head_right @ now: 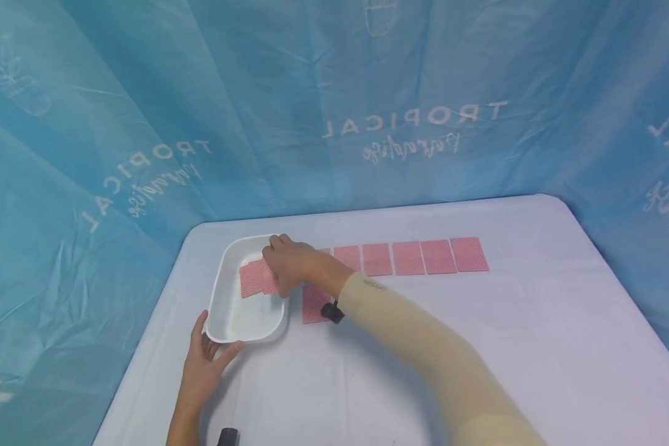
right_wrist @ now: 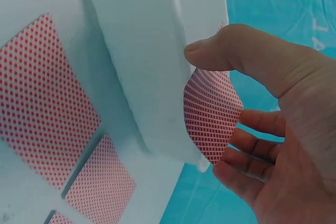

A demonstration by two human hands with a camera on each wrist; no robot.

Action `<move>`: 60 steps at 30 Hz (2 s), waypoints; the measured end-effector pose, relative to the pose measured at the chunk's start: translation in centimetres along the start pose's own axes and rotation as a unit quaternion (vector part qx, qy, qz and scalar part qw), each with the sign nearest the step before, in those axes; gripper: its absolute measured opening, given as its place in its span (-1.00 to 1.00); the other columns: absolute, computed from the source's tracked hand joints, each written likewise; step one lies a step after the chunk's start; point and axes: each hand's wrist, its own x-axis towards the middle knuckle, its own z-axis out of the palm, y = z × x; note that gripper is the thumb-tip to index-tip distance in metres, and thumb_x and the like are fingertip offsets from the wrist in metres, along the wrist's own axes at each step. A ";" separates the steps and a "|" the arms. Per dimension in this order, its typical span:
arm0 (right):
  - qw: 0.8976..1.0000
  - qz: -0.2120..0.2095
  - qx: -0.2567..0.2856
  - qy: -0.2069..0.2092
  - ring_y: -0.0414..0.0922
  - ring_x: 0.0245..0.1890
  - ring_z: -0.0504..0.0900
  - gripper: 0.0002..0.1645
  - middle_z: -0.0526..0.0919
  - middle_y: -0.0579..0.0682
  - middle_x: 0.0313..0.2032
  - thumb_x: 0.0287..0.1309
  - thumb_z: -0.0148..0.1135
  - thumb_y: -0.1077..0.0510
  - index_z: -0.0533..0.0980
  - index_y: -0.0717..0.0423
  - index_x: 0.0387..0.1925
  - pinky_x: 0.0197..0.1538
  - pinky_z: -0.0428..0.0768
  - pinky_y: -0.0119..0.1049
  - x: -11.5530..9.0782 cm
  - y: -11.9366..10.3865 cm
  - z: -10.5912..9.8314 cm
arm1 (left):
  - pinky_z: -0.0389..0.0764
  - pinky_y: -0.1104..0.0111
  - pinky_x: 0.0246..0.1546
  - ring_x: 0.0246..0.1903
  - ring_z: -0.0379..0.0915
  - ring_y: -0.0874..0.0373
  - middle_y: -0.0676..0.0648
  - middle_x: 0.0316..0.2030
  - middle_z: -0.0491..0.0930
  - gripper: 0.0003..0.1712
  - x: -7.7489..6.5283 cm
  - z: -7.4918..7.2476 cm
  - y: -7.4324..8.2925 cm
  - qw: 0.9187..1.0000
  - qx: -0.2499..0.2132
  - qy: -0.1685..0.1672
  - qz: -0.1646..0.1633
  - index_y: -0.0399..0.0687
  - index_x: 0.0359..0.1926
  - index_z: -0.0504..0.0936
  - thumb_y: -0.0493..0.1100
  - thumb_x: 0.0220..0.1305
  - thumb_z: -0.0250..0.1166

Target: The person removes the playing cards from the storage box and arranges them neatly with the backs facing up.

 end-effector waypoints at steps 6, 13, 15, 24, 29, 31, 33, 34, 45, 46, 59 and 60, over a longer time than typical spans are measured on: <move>1.000 0.019 -0.002 -0.005 -0.14 0.01 0.24 -0.01 0.29 -0.06 -0.01 -0.23 0.51 -0.16 0.30 0.09 0.23 -0.08 0.52 -0.33 -0.9 0.9 0.5 | 0.26 0.24 0.30 0.36 0.10 -0.01 -0.11 0.40 0.12 0.25 0.0 0.4 -0.3 1.000 0.002 -0.006 -0.004 0.25 0.51 -0.16 0.12 -0.01 0.50; 1.000 0.009 0.006 0.007 -0.15 0.01 0.25 -0.02 0.30 -0.08 -0.01 -0.23 0.49 -0.15 0.30 0.08 0.23 -0.09 0.53 -0.35 -0.6 0.9 1.3 | 0.29 0.30 0.27 0.36 0.10 0.05 -0.04 0.41 0.12 0.27 0.1 -0.2 -0.8 1.000 0.011 0.006 -0.025 0.40 0.50 -0.18 0.18 -0.05 0.51; 1.000 0.005 0.013 0.007 -0.15 0.01 0.25 -0.03 0.30 -0.07 -0.01 -0.22 0.47 -0.15 0.29 0.09 0.24 -0.09 0.54 -0.35 -0.7 0.8 1.4 | 0.28 0.30 0.27 0.36 0.09 0.05 -0.05 0.41 0.12 0.27 0.1 -0.5 -0.8 1.000 0.012 0.004 -0.029 0.42 0.50 -0.19 0.18 -0.05 0.51; 1.000 0.002 0.000 0.030 -0.14 -0.01 0.26 -0.04 0.30 -0.07 -0.02 -0.19 0.49 -0.15 0.31 0.10 0.23 -0.11 0.53 -0.37 -2.6 1.6 1.3 | 0.27 0.35 0.28 0.36 0.10 0.09 -0.02 0.39 0.15 0.23 0.4 -0.6 -0.3 1.000 -0.009 -0.010 -0.015 0.47 0.48 -0.17 0.15 -0.02 0.50; 1.000 0.004 -0.006 0.027 -0.15 -0.04 0.26 -0.02 0.31 -0.09 -0.03 -0.21 0.49 -0.18 0.31 0.08 0.24 -0.20 0.53 -0.35 -3.9 1.8 1.5 | 0.25 0.29 0.31 0.36 0.09 0.06 -0.05 0.40 0.13 0.24 0.2 -0.3 -0.3 1.000 -0.014 -0.008 -0.013 0.40 0.50 -0.17 0.14 -0.01 0.50; 1.000 0.006 -0.008 0.024 -0.16 -0.05 0.25 0.00 0.31 -0.10 -0.03 -0.21 0.49 -0.21 0.31 0.06 0.25 -0.22 0.53 -0.34 -4.2 1.9 1.8 | 0.24 0.27 0.31 0.37 0.08 0.05 -0.06 0.41 0.12 0.25 0.1 -0.2 -0.2 1.000 -0.010 -0.007 -0.016 0.39 0.50 -0.19 0.14 -0.01 0.50; 1.000 0.008 -0.011 0.019 -0.16 -0.05 0.25 0.01 0.31 -0.10 -0.02 -0.21 0.48 -0.23 0.30 0.05 0.26 -0.21 0.53 -0.33 -4.5 2.1 2.1 | 0.25 0.26 0.31 0.37 0.09 0.04 -0.06 0.40 0.13 0.25 0.0 -0.2 -0.2 1.000 -0.009 -0.003 -0.019 0.38 0.50 -0.18 0.14 -0.02 0.51; 1.000 0.009 -0.011 0.017 -0.15 -0.04 0.25 0.00 0.31 -0.09 -0.01 -0.21 0.48 -0.22 0.30 0.05 0.26 -0.19 0.53 -0.32 -4.6 2.2 2.3 | 0.25 0.26 0.31 0.36 0.09 0.05 -0.06 0.40 0.13 0.25 0.0 -0.1 -0.2 1.000 -0.007 -0.002 -0.017 0.37 0.50 -0.17 0.14 -0.02 0.51; 0.999 0.035 0.004 -0.004 -0.16 0.02 0.24 0.12 0.29 -0.09 0.06 -0.35 0.60 -0.17 0.29 0.06 0.27 -0.04 0.53 -0.36 -6.2 3.4 3.4 | 0.24 0.28 0.31 0.37 0.07 0.06 -0.06 0.41 0.12 0.25 0.4 -0.2 -0.1 1.000 0.001 -0.009 -0.015 0.39 0.50 -0.18 0.17 -0.02 0.50; 0.999 0.035 0.005 -0.003 -0.15 0.03 0.24 0.14 0.29 -0.08 0.07 -0.36 0.61 -0.18 0.28 0.07 0.28 -0.03 0.53 -0.34 -6.4 3.5 3.5 | 0.24 0.26 0.32 0.37 0.07 0.04 -0.07 0.41 0.12 0.25 0.4 -0.2 -0.1 1.000 0.000 -0.010 -0.013 0.38 0.50 -0.19 0.16 -0.01 0.49; 0.998 0.058 -0.003 -0.011 -0.15 0.05 0.26 0.10 0.31 -0.07 0.11 -0.28 0.53 -0.20 0.26 0.01 0.32 -0.09 0.59 -0.29 -8.4 4.4 5.5 | 0.28 0.25 0.29 0.36 0.11 0.01 -0.10 0.39 0.15 0.25 0.1 0.0 -0.5 1.000 0.008 -0.005 -0.009 0.36 0.50 -0.18 0.15 -0.01 0.50; 0.998 0.057 -0.006 -0.010 -0.15 0.04 0.26 0.09 0.31 -0.08 0.10 -0.28 0.52 -0.21 0.26 0.02 0.31 -0.08 0.58 -0.30 -8.6 4.4 5.5 | 0.29 0.26 0.28 0.36 0.11 0.02 -0.09 0.39 0.15 0.25 0.2 0.0 -0.6 1.000 0.009 -0.004 -0.010 0.38 0.50 -0.18 0.16 -0.02 0.50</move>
